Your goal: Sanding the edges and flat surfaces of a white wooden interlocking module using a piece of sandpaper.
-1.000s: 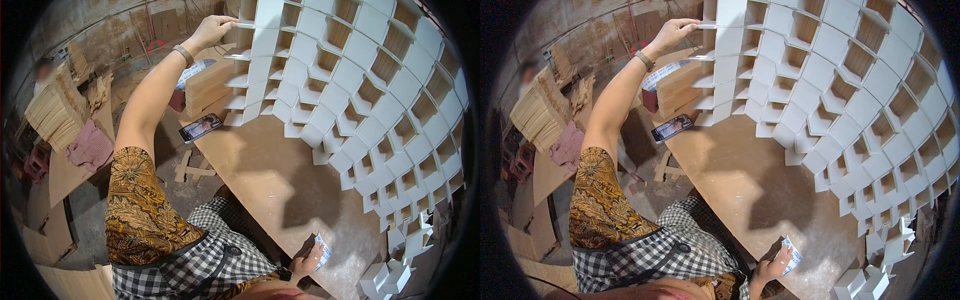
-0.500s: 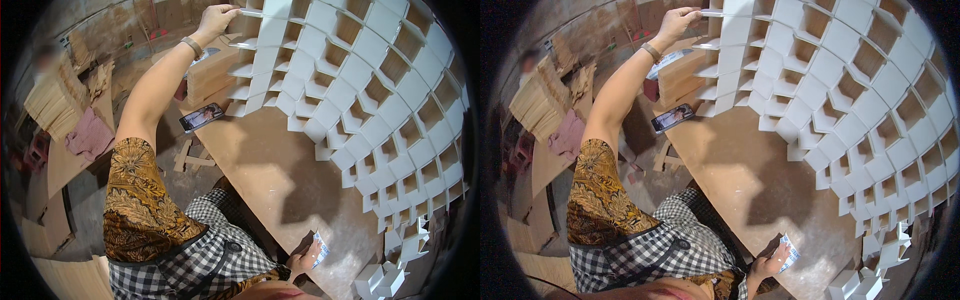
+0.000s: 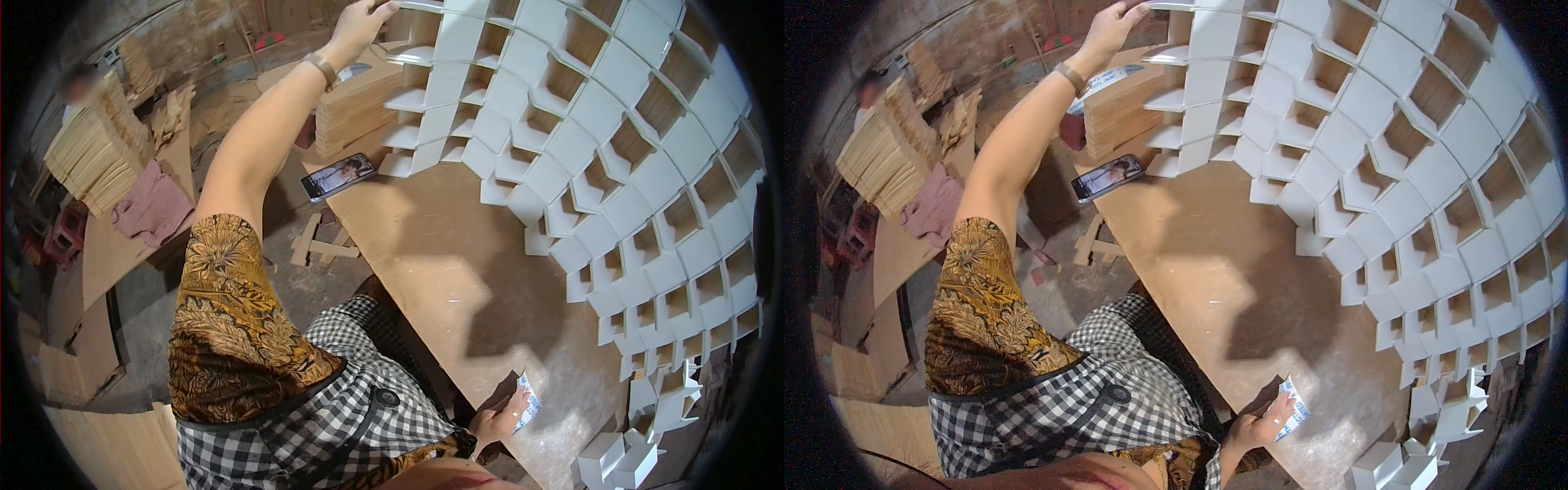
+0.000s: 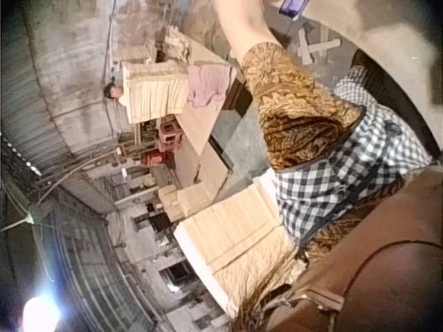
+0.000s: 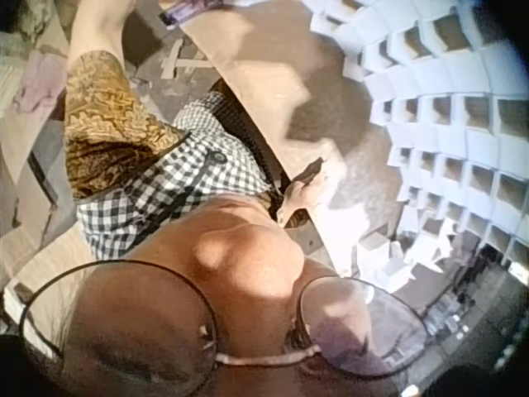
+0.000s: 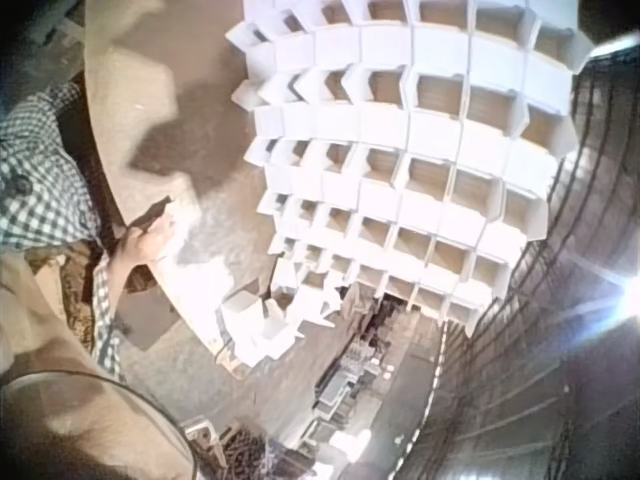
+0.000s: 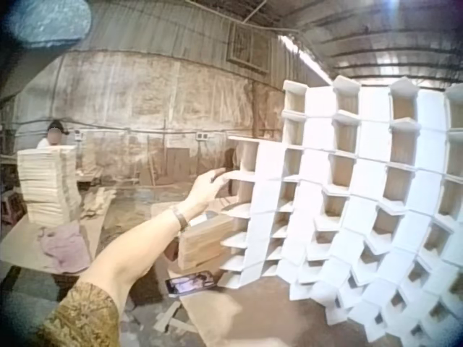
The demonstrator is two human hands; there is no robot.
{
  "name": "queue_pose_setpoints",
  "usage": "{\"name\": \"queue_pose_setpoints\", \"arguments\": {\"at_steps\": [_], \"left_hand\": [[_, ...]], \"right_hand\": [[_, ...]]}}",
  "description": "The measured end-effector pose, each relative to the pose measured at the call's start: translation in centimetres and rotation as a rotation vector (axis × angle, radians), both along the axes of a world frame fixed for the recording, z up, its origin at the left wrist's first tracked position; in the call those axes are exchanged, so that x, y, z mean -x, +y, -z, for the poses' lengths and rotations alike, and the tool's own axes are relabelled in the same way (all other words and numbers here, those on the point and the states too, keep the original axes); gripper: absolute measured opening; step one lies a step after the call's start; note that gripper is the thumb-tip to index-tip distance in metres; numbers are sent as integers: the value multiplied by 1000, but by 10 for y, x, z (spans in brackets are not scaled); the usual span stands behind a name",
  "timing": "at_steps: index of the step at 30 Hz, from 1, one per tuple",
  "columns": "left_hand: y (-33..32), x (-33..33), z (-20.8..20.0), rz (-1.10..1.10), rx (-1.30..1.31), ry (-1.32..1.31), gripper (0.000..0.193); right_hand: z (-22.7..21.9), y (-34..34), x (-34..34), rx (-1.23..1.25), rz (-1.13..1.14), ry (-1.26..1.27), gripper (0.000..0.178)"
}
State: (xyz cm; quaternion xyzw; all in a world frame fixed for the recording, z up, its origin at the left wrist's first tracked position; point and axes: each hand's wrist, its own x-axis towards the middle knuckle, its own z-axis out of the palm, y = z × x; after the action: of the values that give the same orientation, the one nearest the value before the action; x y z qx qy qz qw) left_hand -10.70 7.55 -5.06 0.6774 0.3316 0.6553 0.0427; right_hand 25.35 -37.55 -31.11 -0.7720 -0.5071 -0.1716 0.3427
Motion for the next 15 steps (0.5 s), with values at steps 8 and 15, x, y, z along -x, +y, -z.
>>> {"name": "queue_pose_setpoints", "arguments": {"at_steps": [8,15], "left_hand": [[-35,-18,39,-199,368,405,45],[-32,-18,50,-272,266,420,43]], "right_hand": [[-2,0,1,0,-24,-12,25],[0,-2,0,-1,-17,-9,26]]}}
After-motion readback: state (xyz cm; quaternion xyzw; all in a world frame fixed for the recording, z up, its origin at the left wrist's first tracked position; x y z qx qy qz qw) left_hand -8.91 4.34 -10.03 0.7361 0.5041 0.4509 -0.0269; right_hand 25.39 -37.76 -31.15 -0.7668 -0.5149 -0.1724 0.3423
